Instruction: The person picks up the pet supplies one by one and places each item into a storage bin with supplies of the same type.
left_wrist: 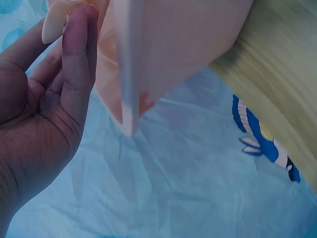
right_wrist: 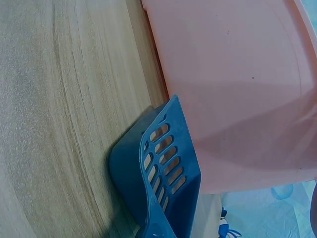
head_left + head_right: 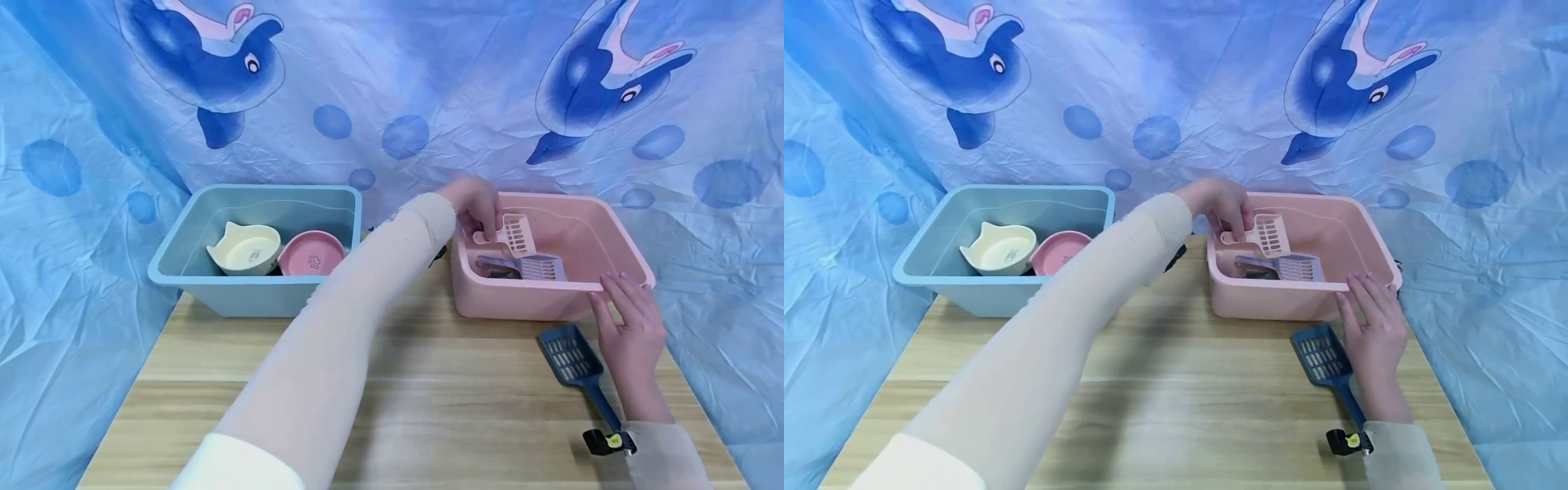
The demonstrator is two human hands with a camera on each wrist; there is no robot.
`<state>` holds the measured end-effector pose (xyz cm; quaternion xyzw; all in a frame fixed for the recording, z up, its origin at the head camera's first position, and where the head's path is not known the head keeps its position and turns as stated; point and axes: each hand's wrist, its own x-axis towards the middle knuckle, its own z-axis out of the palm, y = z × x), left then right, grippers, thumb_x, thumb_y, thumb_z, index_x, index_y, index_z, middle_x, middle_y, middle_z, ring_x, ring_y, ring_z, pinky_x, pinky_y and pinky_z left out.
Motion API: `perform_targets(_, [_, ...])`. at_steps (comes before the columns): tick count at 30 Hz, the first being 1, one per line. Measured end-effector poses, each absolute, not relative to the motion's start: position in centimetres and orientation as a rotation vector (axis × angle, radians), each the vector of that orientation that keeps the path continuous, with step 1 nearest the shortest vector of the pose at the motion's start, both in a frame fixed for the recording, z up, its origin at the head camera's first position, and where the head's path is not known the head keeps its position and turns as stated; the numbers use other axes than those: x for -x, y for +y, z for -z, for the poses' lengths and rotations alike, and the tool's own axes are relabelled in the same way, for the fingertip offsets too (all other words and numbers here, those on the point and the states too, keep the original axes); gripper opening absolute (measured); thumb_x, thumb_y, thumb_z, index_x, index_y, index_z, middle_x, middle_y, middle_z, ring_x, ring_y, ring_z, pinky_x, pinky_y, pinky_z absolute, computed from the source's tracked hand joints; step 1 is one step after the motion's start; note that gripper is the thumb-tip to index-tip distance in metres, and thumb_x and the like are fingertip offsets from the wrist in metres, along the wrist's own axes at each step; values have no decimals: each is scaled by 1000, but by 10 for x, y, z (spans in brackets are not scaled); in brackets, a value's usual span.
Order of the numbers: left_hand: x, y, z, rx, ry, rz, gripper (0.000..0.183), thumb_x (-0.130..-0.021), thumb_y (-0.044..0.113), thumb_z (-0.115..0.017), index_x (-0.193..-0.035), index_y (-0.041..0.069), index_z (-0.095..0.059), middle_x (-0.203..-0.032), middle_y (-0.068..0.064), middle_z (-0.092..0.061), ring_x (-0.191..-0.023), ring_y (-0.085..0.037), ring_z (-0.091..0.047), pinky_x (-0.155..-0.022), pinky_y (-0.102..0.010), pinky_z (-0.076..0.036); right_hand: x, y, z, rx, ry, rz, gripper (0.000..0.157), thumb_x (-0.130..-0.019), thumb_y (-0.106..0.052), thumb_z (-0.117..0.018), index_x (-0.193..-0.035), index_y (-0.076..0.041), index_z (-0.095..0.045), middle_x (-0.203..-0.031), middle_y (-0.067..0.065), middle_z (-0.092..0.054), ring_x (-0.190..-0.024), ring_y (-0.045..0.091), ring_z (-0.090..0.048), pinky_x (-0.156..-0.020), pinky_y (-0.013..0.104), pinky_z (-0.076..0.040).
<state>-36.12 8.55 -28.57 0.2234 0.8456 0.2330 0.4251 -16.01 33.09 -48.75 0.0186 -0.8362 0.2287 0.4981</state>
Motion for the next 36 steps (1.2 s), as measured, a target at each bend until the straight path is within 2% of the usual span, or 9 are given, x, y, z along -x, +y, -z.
perform_targets(7, [359, 96, 302, -536, 2083, -636, 32, -98, -7, -69, -128, -3, -59, -80, -7, -60, -65, -16, -62, -64, -23, -62, 159, 329, 488, -59, -2025, -546, 37, -91, -11, -84, -126, -2, -77, -127, 22, -74, -129, 43, -65, -127, 49, -36])
perform_targets(14, [353, 100, 304, -552, 2090, -554, 7, -100, -5, -66, -103, 1, -63, -81, -8, -61, -66, -15, -64, -69, -20, -62, 158, 328, 488, -51, -2032, -546, 38, -90, -9, -85, -127, -2, -77, -128, 22, -74, -130, 43, -65, -127, 48, -36])
perform_targets(19, [354, 101, 310, -544, 2143, -538, 11, -102, -1, -63, -92, 1, -64, -84, -9, -65, -69, -16, -68, -82, -23, -64, 157, 327, 488, -62, -2032, -548, 37, -90, -9, -85, -125, -1, -77, -127, 22, -74, -128, 44, -66, -127, 49, -36])
perform_targets(22, [357, 101, 310, -536, 2263, -467, 11, -106, 16, -64, -105, 5, -68, -100, -7, -74, -84, -15, -75, -89, -25, -63, 158, 327, 488, -63, -2030, -551, 38, -90, -8, -85, -126, -1, -77, -127, 22, -74, -128, 44, -66, -127, 50, -36])
perform_targets(24, [359, 101, 309, -546, 2311, -456, 28, -107, 29, -64, -126, 7, -67, -119, -6, -75, -103, -16, -75, -92, -26, -62, 158, 327, 488, -62, -2027, -553, 38, -89, -7, -85, -126, -1, -77, -127, 23, -74, -128, 44, -66, -127, 50, -36])
perform_targets(26, [361, 99, 306, -563, 2318, -491, 52, -108, 41, -62, -148, 10, -56, -138, -5, -69, -120, -17, -70, -95, -27, -61, 158, 328, 488, -60, -2024, -554, 39, -88, -5, -86, -126, -1, -77, -127, 23, -74, -129, 44, -66, -127, 50, -36])
perform_targets(28, [363, 95, 304, -591, 2284, -557, 65, -107, 47, -61, -159, 11, -46, -148, -7, -62, -131, -19, -64, -98, -29, -60, 158, 329, 488, -61, -2022, -554, 40, -87, -4, -86, -126, 0, -77, -127, 23, -74, -129, 45, -66, -127, 50, -36])
perform_targets(31, [363, 86, 299, -597, 2231, -651, 70, -107, 50, -60, -164, 15, -40, -155, -8, -56, -137, -21, -60, -101, -31, -59, 158, 329, 488, -57, -2027, -551, 40, -87, -5, -86, -126, -1, -77, -127, 24, -74, -129, 45, -65, -127, 50, -36])
perform_targets(36, [357, 69, 293, -583, 2156, -846, 72, -107, 49, -62, -165, 14, -38, -156, -11, -56, -138, -24, -60, -103, -34, -59, 159, 329, 488, -52, -2031, -557, 39, -89, -7, -85, -126, -1, -77, -127, 24, -74, -129, 44, -65, -127, 49, -36])
